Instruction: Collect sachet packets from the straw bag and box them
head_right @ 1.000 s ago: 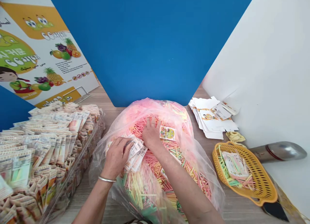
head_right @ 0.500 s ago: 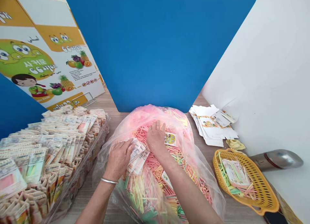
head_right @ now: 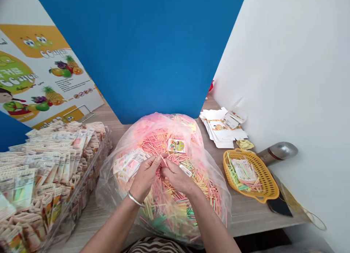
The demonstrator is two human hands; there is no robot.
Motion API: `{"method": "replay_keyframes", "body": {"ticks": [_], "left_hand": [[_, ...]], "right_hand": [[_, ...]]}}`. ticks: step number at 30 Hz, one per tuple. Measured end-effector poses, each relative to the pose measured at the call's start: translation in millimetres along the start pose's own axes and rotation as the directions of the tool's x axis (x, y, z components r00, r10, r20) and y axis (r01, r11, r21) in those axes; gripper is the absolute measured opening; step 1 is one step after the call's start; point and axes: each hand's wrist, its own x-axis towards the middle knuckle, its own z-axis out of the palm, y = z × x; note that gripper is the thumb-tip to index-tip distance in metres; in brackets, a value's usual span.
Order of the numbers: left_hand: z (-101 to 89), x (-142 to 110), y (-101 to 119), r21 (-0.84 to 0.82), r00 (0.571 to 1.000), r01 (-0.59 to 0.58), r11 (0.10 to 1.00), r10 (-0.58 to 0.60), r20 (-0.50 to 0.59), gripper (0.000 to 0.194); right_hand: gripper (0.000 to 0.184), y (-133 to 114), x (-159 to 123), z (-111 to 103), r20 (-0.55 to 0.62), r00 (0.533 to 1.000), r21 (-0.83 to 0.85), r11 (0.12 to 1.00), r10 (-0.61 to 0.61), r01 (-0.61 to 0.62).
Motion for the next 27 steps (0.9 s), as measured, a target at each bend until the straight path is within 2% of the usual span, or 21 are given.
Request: {"method": "replay_keyframes", "body": {"ticks": [2,4,7,9,11,14,16,18,22,25,27], "left_hand": [[11.0,1,-1,0.004,0.997,-0.008,1.0,0.007,0.073,0.04],[20.2,-1,-2,-0.006,0.995,-0.041,0.999,0.041,0.09,0.035],[34.8,-9,-6,-0.227,1.0,-0.016,0.974,0.015,-0.007,0.039],[45.3,-14,-9,-0.449,0.995,0.066,0.891,-0.09,-0.032,0.045],[54.6,-19,-12,-0.61,0.979,0.193,0.769,-0.192,0.067,0.049],[62.6,-24,-16,-0.715,0.937,0.343,0.609,-0.278,0.212,0.048],[64.3,-24,-18,-0.757,0.913,0.387,0.526,-0.331,0.237,0.045],[64.8,-24,-19,-0.77,0.893,0.421,0.479,-0.37,0.258,0.042],[66.4,-25,-18,-0.762,0.871,0.459,0.456,-0.402,0.283,0.04],[67.7,-26,-12,-0.795,0.87,0.441,0.417,-0.415,0.265,0.042],[67.9,-27,-8,-0.814,0.866,0.431,0.388,-0.432,0.252,0.046]], "right_hand": [[0.028,11,-3,1,0.004,1.0,0.031,0.999,0.029,-0.029],[0.039,20,-4,1,-0.03,0.997,0.064,0.996,0.065,-0.063],[0.047,22,-7,4,-0.181,0.982,0.163,0.987,0.045,-0.015],[0.048,19,-10,6,-0.332,0.943,0.171,0.981,-0.026,0.088],[0.047,18,-15,8,-0.468,0.878,0.07,0.986,-0.102,0.152],[0.04,23,-22,8,-0.589,0.78,-0.167,0.976,-0.212,0.138],[0.034,28,-26,6,-0.609,0.75,-0.257,0.959,-0.259,0.123],[0.031,31,-30,4,-0.608,0.744,-0.268,0.954,-0.276,0.135],[0.032,33,-33,4,-0.621,0.735,-0.226,0.96,-0.273,0.166],[0.036,33,-34,5,-0.596,0.736,-0.242,0.946,-0.322,0.217],[0.033,34,-34,5,-0.577,0.745,-0.242,0.941,-0.335,0.236]]}}
